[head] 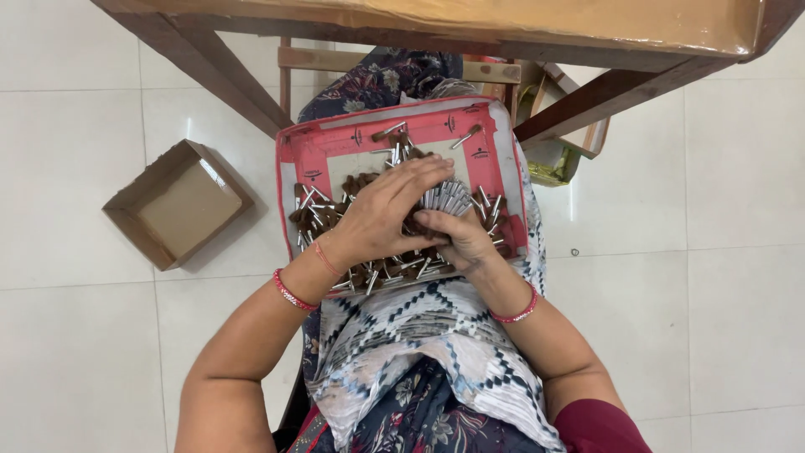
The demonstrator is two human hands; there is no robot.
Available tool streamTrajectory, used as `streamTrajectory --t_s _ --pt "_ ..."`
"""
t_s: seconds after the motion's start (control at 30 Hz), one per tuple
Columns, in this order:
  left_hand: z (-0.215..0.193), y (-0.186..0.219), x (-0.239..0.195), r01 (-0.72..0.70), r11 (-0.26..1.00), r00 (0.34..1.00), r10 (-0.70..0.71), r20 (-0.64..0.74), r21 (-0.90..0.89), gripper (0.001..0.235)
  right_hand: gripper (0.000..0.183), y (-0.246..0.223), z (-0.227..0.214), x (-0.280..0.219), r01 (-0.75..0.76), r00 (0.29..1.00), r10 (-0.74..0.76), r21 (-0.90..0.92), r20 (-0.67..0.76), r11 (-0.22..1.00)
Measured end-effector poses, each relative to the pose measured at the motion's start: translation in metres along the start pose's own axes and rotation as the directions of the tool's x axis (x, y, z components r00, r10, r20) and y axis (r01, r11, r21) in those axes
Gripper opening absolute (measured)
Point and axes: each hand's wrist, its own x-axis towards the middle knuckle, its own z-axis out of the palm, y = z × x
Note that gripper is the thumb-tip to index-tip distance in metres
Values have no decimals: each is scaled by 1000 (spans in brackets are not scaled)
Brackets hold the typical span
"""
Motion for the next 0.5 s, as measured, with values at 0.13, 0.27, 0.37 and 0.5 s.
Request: streamTrajectory --t_s 0.13,0.27,0.37,0.5 --pt "-4 -2 8 -37 996 998 33 51 80 93 55 17 -23 2 16 1000 -16 -6 7 1000" --pt "1 -14 7 -114 988 983 98 152 100 93 64 21 -17 3 -25 999 25 10 22 1000" --pt "1 -11 11 -171 977 972 145 187 131 88 72 19 -16 5 -28 999 28 1 23 1000" --pt "9 -18 2 -166 975 960 125 250 150 81 73 28 -34 3 -45 998 48 -74 39 996"
